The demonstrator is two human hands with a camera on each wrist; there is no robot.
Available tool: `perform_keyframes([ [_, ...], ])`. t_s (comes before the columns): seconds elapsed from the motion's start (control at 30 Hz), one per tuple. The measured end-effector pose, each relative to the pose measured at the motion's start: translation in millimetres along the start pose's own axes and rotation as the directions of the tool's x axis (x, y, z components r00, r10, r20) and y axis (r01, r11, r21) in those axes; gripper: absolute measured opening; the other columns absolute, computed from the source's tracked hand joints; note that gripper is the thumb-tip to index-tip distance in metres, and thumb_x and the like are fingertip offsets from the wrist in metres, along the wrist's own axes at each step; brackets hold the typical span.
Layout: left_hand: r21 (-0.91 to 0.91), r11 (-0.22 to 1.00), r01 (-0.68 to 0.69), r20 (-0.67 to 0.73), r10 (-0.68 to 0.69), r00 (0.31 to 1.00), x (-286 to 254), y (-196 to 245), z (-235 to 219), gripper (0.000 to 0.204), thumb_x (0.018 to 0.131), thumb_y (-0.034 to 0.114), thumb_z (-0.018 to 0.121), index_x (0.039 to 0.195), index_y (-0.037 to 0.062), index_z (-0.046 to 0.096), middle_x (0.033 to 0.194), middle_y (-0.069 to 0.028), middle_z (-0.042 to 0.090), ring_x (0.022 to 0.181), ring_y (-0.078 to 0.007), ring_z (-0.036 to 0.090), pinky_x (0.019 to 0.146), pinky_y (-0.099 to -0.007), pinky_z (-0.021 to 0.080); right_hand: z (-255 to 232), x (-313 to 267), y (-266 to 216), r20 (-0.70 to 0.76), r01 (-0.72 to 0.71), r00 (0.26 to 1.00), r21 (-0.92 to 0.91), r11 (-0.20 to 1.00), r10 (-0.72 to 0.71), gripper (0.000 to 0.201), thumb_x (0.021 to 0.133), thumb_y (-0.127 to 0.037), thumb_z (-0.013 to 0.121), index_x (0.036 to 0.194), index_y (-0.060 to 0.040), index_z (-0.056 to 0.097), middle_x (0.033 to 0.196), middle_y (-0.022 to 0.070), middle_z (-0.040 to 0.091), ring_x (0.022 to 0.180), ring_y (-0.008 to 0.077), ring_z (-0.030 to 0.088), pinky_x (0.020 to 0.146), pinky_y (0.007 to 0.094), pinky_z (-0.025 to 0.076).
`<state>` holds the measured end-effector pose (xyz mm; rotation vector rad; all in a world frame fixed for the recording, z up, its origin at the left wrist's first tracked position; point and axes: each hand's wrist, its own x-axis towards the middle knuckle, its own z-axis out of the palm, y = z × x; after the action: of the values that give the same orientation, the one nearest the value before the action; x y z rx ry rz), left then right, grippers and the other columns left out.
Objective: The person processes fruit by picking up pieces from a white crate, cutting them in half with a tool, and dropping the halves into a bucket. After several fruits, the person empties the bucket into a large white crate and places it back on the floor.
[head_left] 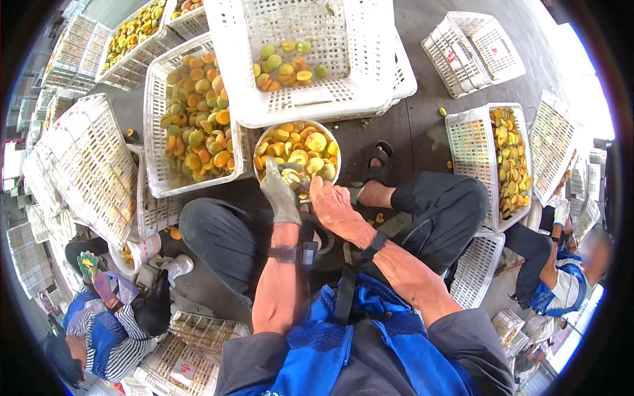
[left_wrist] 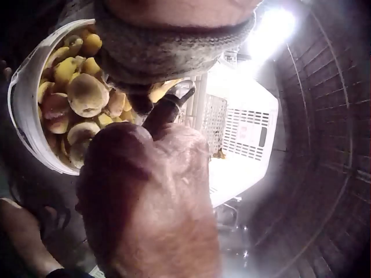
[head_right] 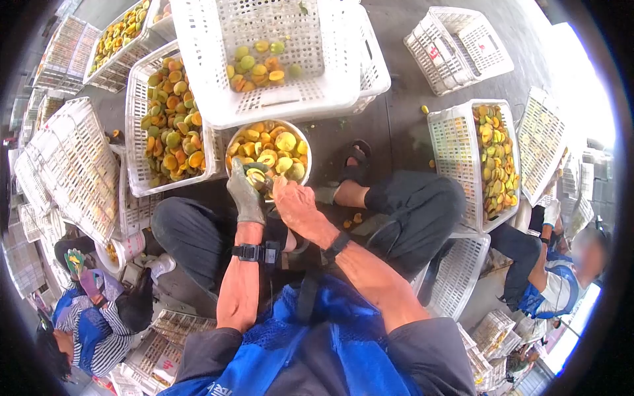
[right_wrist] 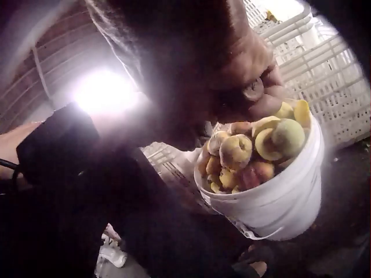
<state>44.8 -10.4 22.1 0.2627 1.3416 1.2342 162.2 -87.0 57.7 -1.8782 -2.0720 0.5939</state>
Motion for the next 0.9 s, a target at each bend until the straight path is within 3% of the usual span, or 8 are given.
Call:
perform_keyframes([
  [0.2,-0.025,0.999,-0.036,0.018,0.036,0.999,19,-20,-10,0.042,0.107,0.027,0.055,0.133,-0.0055,0.054,0.112,-0.0124,0.066,0.084,-0.0179,0.069,0.068,-0.0305,0.059,-4,2,0,0.017,0.010,1.000,0.025,1.000,-0.010,0.037,0.082,-0.006,0.063,0.116,0.0074,0.055,0.082,0.0207,0.065,0.077,0.0340,0.069,0.063,0.0473,0.051],
  [0.4,0.129,0.992,0.002,-0.003,-0.002,1.000,6,-3,0,0.034,0.106,0.028,0.056,0.108,-0.0050,0.065,0.089,-0.0095,0.069,0.070,-0.0159,0.066,0.062,-0.0287,0.056,37,-1,4,-0.058,0.062,0.997,0.203,0.977,-0.051,0.029,0.086,-0.006,0.058,0.110,0.0088,0.052,0.083,0.0254,0.064,0.076,0.0426,0.067,0.063,0.0512,0.051],
  [0.47,0.116,0.989,-0.096,-0.009,0.097,0.995,18,-7,-5,0.039,0.106,0.029,0.057,0.087,-0.0027,0.069,0.073,-0.0068,0.067,0.059,-0.0139,0.061,0.055,-0.0263,0.050,38,-2,0,-0.101,0.095,0.993,0.339,0.936,-0.064,0.029,0.087,-0.006,0.056,0.110,0.0107,0.052,0.082,0.0258,0.064,0.076,0.0455,0.064,0.064,0.0520,0.050],
  [0.57,0.208,0.967,-0.149,0.081,0.134,0.988,10,9,2,0.043,0.105,0.032,0.058,0.080,-0.0011,0.071,0.073,-0.0048,0.068,0.061,-0.0112,0.060,0.054,-0.0242,0.046,50,6,7,0.024,-0.019,1.000,0.402,0.916,0.010,0.021,0.087,-0.006,0.055,0.104,0.0069,0.053,0.076,0.0278,0.063,0.077,0.0485,0.062,0.064,0.0532,0.049],
  [0.67,0.268,0.960,-0.081,0.294,-0.001,0.956,18,16,3,0.043,0.106,0.036,0.057,0.088,-0.0003,0.072,0.079,-0.0051,0.070,0.066,-0.0110,0.063,0.058,-0.0249,0.049,31,10,12,0.094,-0.107,0.992,0.341,0.934,0.079,0.017,0.088,-0.007,0.055,0.101,0.0038,0.053,0.076,0.0273,0.064,0.079,0.0475,0.065,0.064,0.0537,0.049],
  [0.7,0.089,0.994,0.060,0.282,-0.083,0.956,15,15,8,0.044,0.106,0.040,0.056,0.099,0.0001,0.072,0.089,-0.0059,0.072,0.074,-0.0123,0.067,0.063,-0.0263,0.054,19,11,11,0.100,-0.132,0.989,0.301,0.944,0.107,0.016,0.088,-0.007,0.055,0.101,0.0028,0.053,0.077,0.0269,0.064,0.079,0.0471,0.065,0.064,0.0539,0.049],
  [0.8,0.096,0.955,0.281,0.375,-0.296,0.878,32,6,-6,0.049,0.107,0.042,0.051,0.117,-0.0026,0.066,0.099,-0.0130,0.074,0.084,-0.0210,0.073,0.074,-0.0335,0.063,2,11,20,0.050,-0.087,0.996,0.219,0.972,0.078,0.016,0.089,-0.008,0.055,0.102,0.0008,0.053,0.077,0.0243,0.066,0.079,0.0456,0.067,0.066,0.0538,0.048],
  [0.9,0.111,0.970,0.214,0.392,-0.241,0.888,22,12,5,0.042,0.107,0.037,0.055,0.121,-0.0013,0.066,0.104,-0.0083,0.073,0.091,-0.0163,0.070,0.074,-0.0279,0.059,-7,3,22,-0.036,-0.011,0.999,0.156,0.988,0.017,0.019,0.089,-0.008,0.056,0.106,-0.0017,0.052,0.078,0.0206,0.067,0.078,0.0438,0.067,0.070,0.0521,0.047],
])
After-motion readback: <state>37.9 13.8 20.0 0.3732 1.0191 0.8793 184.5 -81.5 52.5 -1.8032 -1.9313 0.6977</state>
